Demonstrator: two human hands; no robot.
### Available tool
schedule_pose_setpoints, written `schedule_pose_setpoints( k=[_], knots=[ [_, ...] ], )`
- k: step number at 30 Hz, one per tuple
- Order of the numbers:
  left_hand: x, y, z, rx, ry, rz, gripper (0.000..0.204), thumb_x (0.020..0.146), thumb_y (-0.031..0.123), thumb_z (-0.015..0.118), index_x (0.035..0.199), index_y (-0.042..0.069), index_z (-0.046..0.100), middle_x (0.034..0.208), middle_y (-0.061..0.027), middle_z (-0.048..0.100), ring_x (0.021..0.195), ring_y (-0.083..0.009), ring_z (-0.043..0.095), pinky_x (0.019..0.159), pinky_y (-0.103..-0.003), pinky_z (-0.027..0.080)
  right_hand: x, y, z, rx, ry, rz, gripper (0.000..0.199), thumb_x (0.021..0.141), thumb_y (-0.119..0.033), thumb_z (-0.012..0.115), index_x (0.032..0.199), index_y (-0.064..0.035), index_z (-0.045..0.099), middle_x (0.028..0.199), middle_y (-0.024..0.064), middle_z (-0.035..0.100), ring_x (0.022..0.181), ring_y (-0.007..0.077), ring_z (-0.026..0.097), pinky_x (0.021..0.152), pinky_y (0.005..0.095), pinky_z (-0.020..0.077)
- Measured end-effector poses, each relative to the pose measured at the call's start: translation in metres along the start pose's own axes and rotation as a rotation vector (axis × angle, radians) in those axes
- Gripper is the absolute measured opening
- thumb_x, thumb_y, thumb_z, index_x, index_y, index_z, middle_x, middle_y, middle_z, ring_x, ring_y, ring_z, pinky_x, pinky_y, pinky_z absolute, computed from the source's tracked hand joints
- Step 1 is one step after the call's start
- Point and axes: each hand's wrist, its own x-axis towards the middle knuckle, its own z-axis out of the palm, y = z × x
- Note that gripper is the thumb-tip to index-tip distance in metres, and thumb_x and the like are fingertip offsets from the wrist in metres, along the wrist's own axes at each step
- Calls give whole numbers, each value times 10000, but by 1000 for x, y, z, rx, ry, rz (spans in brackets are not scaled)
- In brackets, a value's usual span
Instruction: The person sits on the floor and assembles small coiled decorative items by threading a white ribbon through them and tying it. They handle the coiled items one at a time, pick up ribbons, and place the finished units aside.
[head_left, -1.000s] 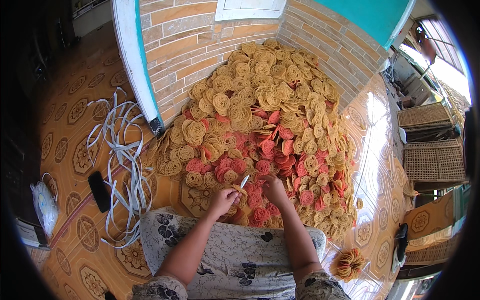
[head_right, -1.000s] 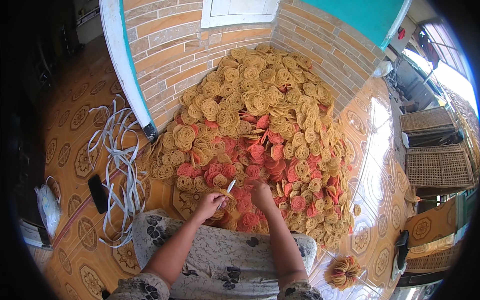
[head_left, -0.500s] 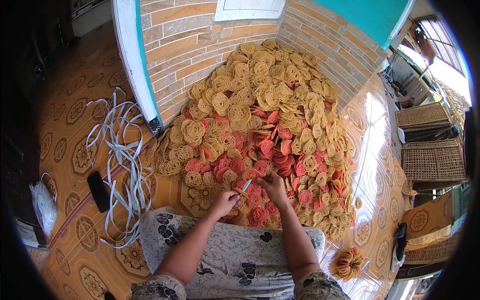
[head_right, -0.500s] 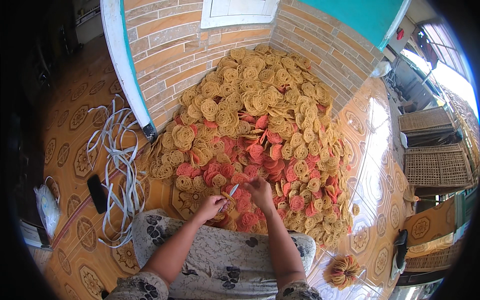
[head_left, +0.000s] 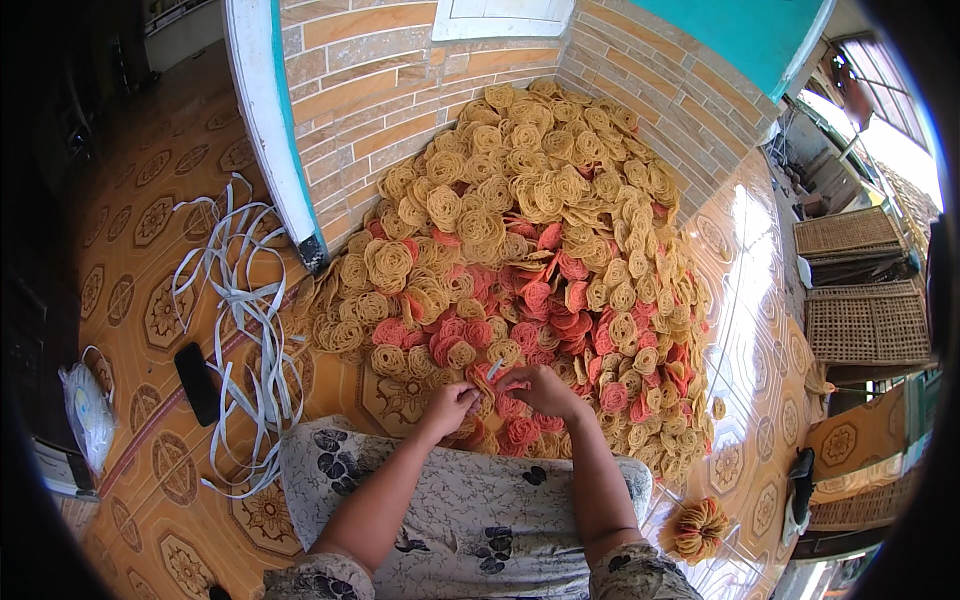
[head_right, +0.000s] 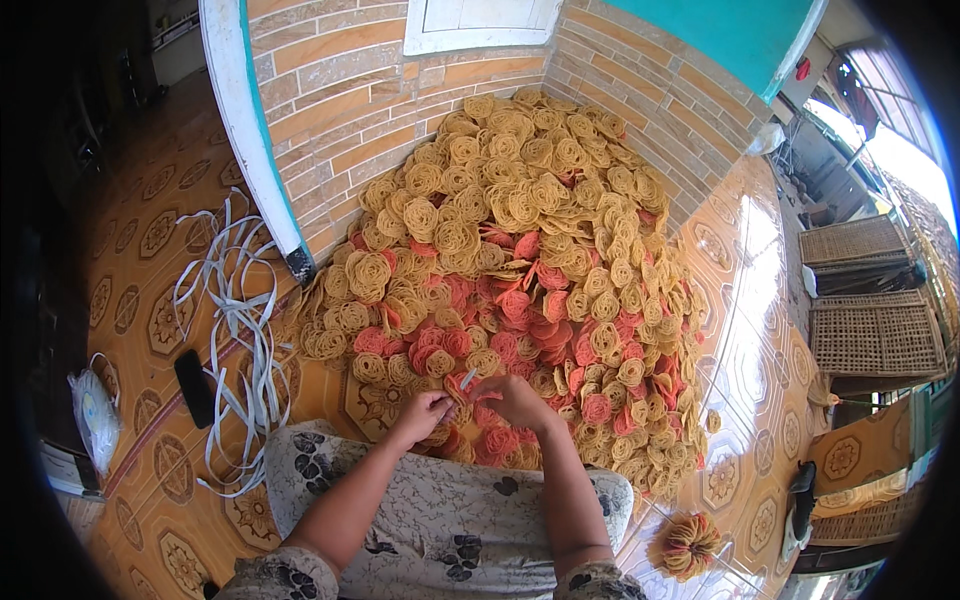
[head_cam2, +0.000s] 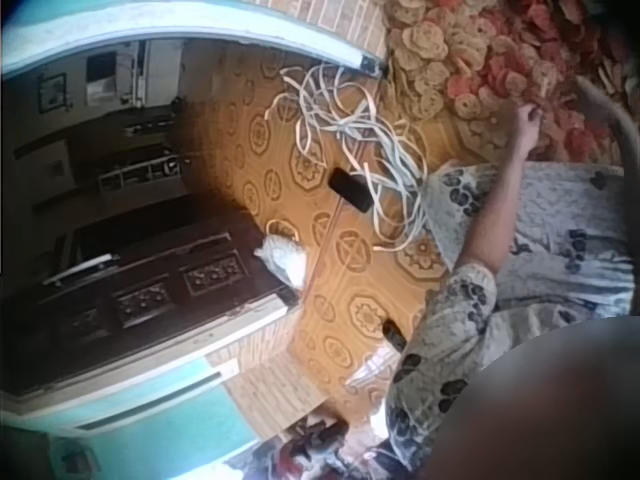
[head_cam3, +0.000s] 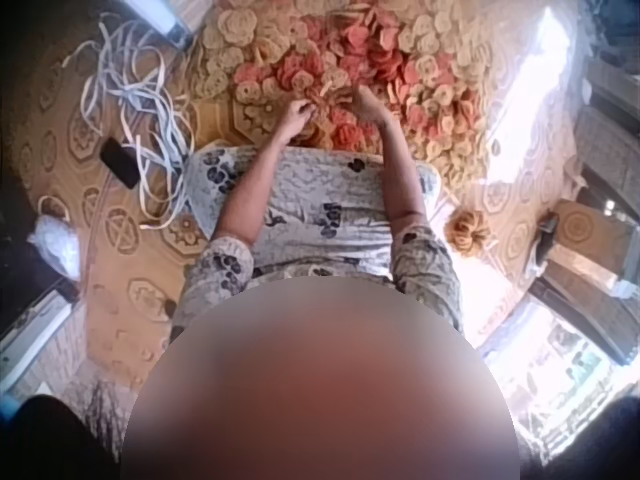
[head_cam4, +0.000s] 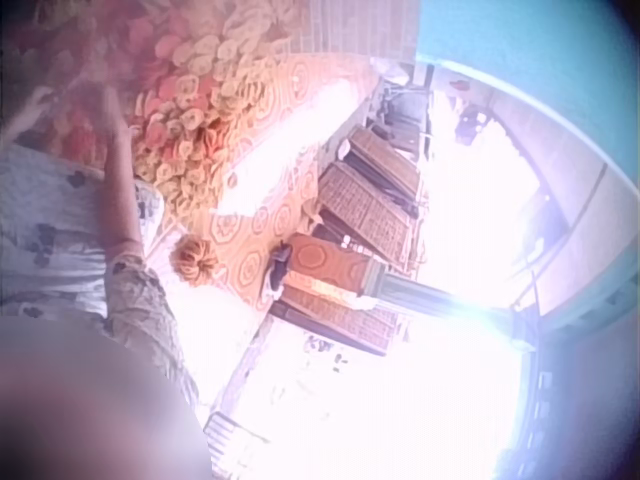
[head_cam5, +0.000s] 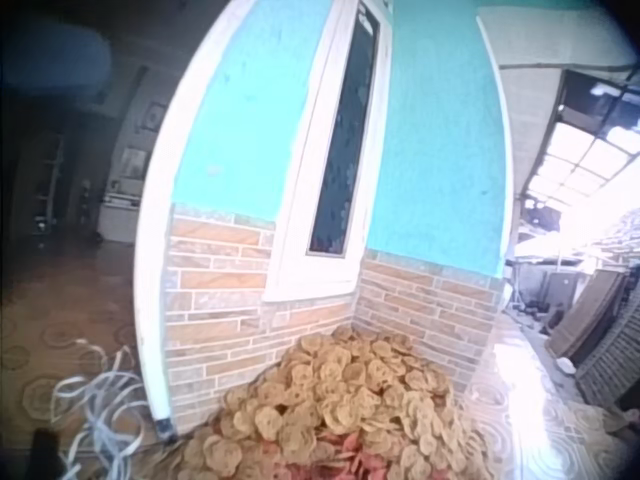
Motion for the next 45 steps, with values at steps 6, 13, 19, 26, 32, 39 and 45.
schedule_pose_setpoints(
  k=[6,13,19,26,32,39,45],
  knots=[
    [-5,11,1,112,6,4,221,987,165,549,1012,-15,675,738,-13,656,660,-78,590,634,-253,483,30,32,-3,-625,608,232,435,769,5,644,1196,-26,570,1089,207,570,977,371,590,799,432,512],
    [-1,6,2,-6,-40,30,224,992,153,544,1042,-27,667,772,-19,659,677,-82,588,646,-250,484,8,8,-9,359,595,377,199,873,-98,696,991,5,571,867,68,644,797,158,614,730,295,493],
    [-4,8,4,-35,-39,7,234,996,158,539,1040,-35,665,760,-8,640,687,-78,577,665,-241,480,-1,-19,-3,599,565,290,139,889,-50,685,966,-8,577,854,27,634,777,73,574,699,234,472],
    [-5,5,4,-42,-37,6,235,993,161,543,1019,-34,673,755,-7,643,689,-70,575,667,-237,477,-12,-20,-12,375,208,154,175,923,-85,645,1066,16,646,829,32,659,750,72,580,700,232,466],
    [-9,9,-2,145,-163,-6,251,1012,181,518,1090,-25,639,924,-49,689,834,-134,635,786,-281,496,-1,-31,17,391,335,328,253,922,-201,664,1026,29,665,765,21,625,675,81,521,630,278,448],
    [-46,54,-5,179,23,308,309,949,255,611,1162,35,647,1061,-139,698,994,-238,668,863,-350,510,-17,-83,21,158,389,112,144,888,-140,682,907,3,681,768,95,667,694,152,603,675,308,479],
    [-52,55,0,566,-38,266,226,889,156,686,1058,6,689,944,-103,729,836,-172,700,742,-292,526,-9,-74,14,316,559,167,175,915,-150,664,878,20,649,755,65,659,714,92,575,667,276,466]
  ],
)
